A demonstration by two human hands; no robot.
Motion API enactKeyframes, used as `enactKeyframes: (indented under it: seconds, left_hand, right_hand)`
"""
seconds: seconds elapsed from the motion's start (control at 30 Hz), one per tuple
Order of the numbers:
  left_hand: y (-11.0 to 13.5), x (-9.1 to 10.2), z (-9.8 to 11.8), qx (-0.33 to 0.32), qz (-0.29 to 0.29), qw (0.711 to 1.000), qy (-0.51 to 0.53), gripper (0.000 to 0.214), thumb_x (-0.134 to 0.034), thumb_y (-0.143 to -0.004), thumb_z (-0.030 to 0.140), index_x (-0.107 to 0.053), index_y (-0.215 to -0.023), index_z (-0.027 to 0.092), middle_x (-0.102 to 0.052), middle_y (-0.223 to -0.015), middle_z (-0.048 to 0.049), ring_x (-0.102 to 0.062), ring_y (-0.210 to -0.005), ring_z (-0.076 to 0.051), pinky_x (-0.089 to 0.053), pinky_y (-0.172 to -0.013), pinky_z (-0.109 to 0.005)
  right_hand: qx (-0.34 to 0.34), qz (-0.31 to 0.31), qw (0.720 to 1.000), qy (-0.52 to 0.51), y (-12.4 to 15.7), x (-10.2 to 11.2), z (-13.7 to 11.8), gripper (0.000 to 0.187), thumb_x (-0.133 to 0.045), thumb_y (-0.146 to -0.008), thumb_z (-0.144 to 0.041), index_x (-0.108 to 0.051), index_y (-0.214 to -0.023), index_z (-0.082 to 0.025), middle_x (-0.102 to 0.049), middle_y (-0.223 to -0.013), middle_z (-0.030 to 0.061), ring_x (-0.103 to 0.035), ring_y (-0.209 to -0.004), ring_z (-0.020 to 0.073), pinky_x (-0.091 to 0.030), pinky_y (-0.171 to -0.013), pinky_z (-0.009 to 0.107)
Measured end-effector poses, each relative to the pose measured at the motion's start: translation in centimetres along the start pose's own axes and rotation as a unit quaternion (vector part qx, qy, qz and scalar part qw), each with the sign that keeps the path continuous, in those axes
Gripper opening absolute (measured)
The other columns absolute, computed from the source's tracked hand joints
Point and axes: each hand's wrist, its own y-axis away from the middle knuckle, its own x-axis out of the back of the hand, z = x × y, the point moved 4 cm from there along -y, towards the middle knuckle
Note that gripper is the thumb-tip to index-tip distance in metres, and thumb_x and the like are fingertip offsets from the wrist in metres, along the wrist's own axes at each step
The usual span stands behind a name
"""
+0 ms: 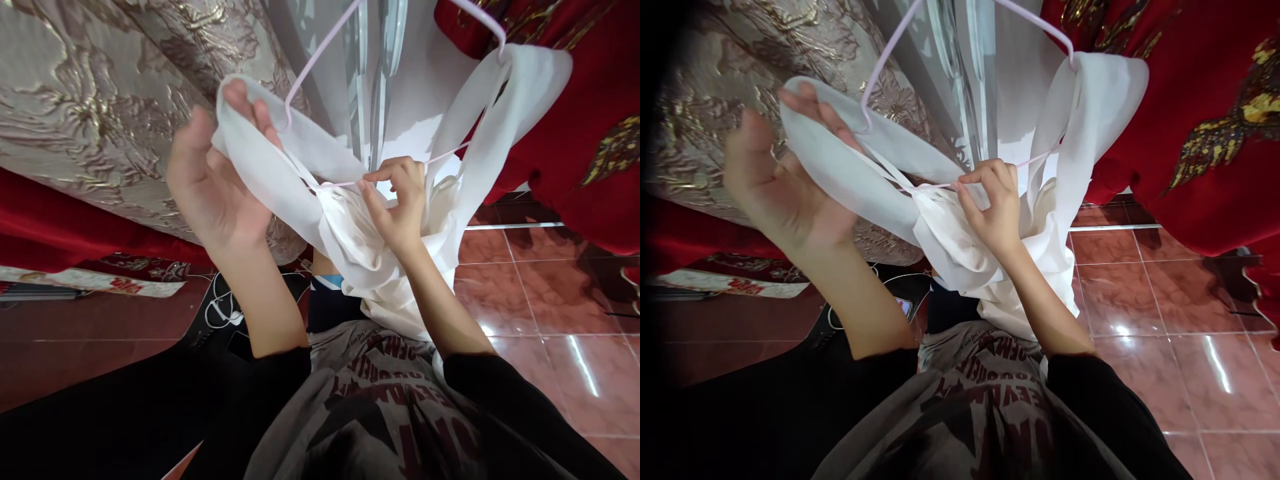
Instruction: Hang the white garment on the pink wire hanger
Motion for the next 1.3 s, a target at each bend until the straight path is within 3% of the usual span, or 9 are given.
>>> enactKeyframes:
  seconds: [0.2, 0.3, 0.43, 0.57, 0.7, 0.87, 0.97, 1.1, 1.3]
  left_hand:
    - [1.8, 5.2, -1.4, -0.144, 0.181, 0.973, 0.026, 0.043, -0.027, -0.111, 0.019, -0.067, -0.097, 0.02, -0.074, -0.116, 0.0009, -0.063, -0.11, -0.007, -0.052, -0.095, -0.015]
    - [2.5, 6.5, -4.3, -0.102, 0.274, 0.955, 0.041, 0.042, -0.03, -0.11, 0.016, -0.068, -0.093, 0.021, -0.074, -0.115, -0.0003, -0.063, -0.079, -0.007, -0.053, -0.073, -0.015]
    - [2.6, 3.9, -8.9, -0.017, 0.184, 0.982, 0.035, 0.04, -0.03, -0.112, 0.026, -0.07, -0.109, 0.02, -0.074, -0.113, -0.007, -0.042, -0.048, -0.006, -0.043, -0.05, -0.02]
    - [2.7, 1.9, -10.8, -0.068, 0.147, 0.987, -0.004, 0.038, -0.039, -0.111, 0.031, -0.067, -0.088, 0.018, -0.067, -0.085, -0.0036, -0.04, -0.044, -0.007, -0.037, -0.048, -0.023]
    - [2.6, 2.0, -9.8, -0.134, 0.154, 0.976, -0.074, 0.035, -0.046, -0.108, 0.025, -0.059, -0.077, 0.019, -0.059, -0.079, -0.0034, -0.036, -0.042, -0.007, -0.028, -0.046, -0.026]
    - [2.0, 2.4, -9.3, -0.13, 0.17, 0.974, -0.071, 0.035, -0.046, -0.109, 0.027, -0.053, -0.076, 0.019, -0.052, -0.076, -0.0024, -0.033, -0.042, -0.007, -0.019, -0.043, -0.024]
    - [2.1, 2.3, -9.8, -0.124, 0.177, 0.973, -0.076, 0.032, -0.051, -0.107, 0.033, -0.053, -0.078, 0.02, -0.051, -0.078, -0.0025, -0.033, -0.044, -0.007, -0.02, -0.043, -0.023]
    - [2.6, 2.2, -10.0, -0.115, 0.169, 0.973, -0.107, 0.028, -0.061, -0.102, 0.039, -0.055, -0.08, 0.022, -0.055, -0.081, -0.0047, -0.031, -0.044, -0.008, -0.022, -0.044, -0.026]
    - [2.7, 2.2, -9.5, -0.117, 0.161, 0.975, -0.103, 0.031, -0.065, -0.099, 0.043, -0.053, -0.079, 0.022, -0.055, -0.079, -0.0038, -0.03, -0.042, -0.007, -0.022, -0.045, -0.028]
  right_hand:
    - [-0.008, 0.002, 1.0, -0.002, -0.3, -0.4, 1.0, 0.032, -0.053, -0.099, -0.049, -0.063, -0.094, -0.02, -0.057, -0.099, 0.0061, -0.052, -0.104, 0.0168, -0.046, -0.098, 0.042]
    - [-0.011, -0.005, 1.0, -0.001, -0.5, -0.2, 1.5, 0.032, -0.054, -0.098, -0.051, -0.064, -0.094, -0.02, -0.056, -0.099, 0.0061, -0.052, -0.105, 0.0171, -0.046, -0.1, 0.042]
    - [-0.017, 0.0, 1.0, -0.011, -0.2, -0.5, 1.3, 0.033, -0.055, -0.097, -0.051, -0.065, -0.094, -0.021, -0.057, -0.098, 0.0066, -0.053, -0.106, 0.0179, -0.049, -0.096, 0.042]
    - [-0.024, 0.012, 0.999, -0.034, -0.2, 0.4, 0.1, 0.027, -0.058, -0.096, -0.045, -0.069, -0.096, -0.02, -0.062, -0.101, 0.0057, -0.057, -0.109, 0.017, -0.052, -0.1, 0.043]
    - [-0.013, -0.125, 0.984, -0.123, -1.0, 4.2, -1.2, 0.018, -0.062, -0.095, -0.035, -0.074, -0.104, -0.024, -0.069, -0.109, 0.0024, -0.064, -0.114, 0.0165, -0.053, -0.108, 0.043]
    - [-0.069, 0.253, 0.962, -0.074, -1.0, 12.4, 2.6, 0.035, -0.071, -0.089, -0.031, -0.067, -0.123, -0.036, -0.061, -0.127, -0.0016, -0.062, -0.125, 0.0166, -0.053, -0.107, 0.034]
    - [-0.152, 0.156, 0.97, -0.11, -0.8, 11.4, 6.3, 0.068, -0.074, -0.083, -0.048, -0.047, -0.144, -0.034, -0.05, -0.146, 0.005, -0.049, -0.143, 0.0242, -0.044, -0.12, 0.048]
    - [-0.228, 0.052, 0.956, -0.175, -0.5, 8.1, 7.8, 0.066, -0.077, -0.075, -0.059, -0.059, -0.123, -0.018, -0.065, -0.12, 0.0104, -0.065, -0.115, 0.0239, -0.052, -0.108, 0.049]
    - [-0.207, 0.205, 0.952, -0.093, -0.6, 8.2, 6.8, 0.025, -0.074, -0.079, -0.039, -0.063, -0.085, -0.018, -0.059, -0.084, 0.0052, -0.056, -0.08, 0.0145, -0.051, -0.079, 0.033]
